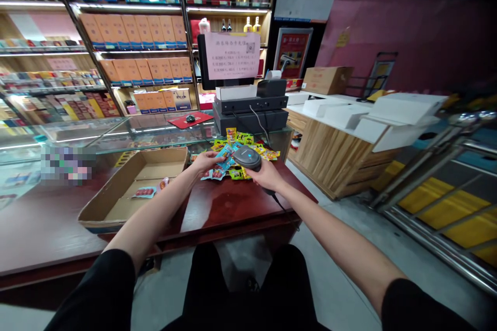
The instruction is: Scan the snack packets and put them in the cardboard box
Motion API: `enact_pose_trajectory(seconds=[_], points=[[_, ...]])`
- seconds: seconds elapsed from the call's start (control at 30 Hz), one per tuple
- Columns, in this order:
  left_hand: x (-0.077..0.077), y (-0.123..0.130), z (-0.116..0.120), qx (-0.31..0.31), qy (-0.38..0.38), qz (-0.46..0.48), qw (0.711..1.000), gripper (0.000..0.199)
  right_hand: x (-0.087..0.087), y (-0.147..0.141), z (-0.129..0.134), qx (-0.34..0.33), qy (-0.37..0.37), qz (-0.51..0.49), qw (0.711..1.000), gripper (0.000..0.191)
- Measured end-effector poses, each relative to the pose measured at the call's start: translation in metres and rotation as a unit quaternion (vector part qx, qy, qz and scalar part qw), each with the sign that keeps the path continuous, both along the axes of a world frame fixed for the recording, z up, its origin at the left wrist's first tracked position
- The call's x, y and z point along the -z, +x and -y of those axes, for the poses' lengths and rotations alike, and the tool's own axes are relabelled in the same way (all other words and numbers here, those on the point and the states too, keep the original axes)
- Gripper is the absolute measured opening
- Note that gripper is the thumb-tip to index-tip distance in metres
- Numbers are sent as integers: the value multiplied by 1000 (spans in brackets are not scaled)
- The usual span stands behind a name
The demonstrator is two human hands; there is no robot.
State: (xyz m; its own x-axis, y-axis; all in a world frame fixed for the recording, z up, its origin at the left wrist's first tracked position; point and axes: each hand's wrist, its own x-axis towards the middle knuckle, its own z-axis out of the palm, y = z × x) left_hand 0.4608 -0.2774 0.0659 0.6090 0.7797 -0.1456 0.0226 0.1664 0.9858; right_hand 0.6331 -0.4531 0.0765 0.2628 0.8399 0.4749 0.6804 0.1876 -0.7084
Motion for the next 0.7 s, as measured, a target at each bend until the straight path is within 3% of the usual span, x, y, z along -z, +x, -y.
enact_pose_trajectory(seconds=[0.4, 0.5, 0.7], points=[[-8, -20, 1, -36, 31, 12, 999, 41, -2, -8, -3, -14, -2, 20, 1000, 27], [-17, -51, -8, -70, 56, 8, 996, 46, -5, -14, -11, -30, -5, 22, 999, 23], [-34, -157, -40, -146, 136, -54, 978, 55, -7, -34, -47, -59, -23, 32, 997, 31]])
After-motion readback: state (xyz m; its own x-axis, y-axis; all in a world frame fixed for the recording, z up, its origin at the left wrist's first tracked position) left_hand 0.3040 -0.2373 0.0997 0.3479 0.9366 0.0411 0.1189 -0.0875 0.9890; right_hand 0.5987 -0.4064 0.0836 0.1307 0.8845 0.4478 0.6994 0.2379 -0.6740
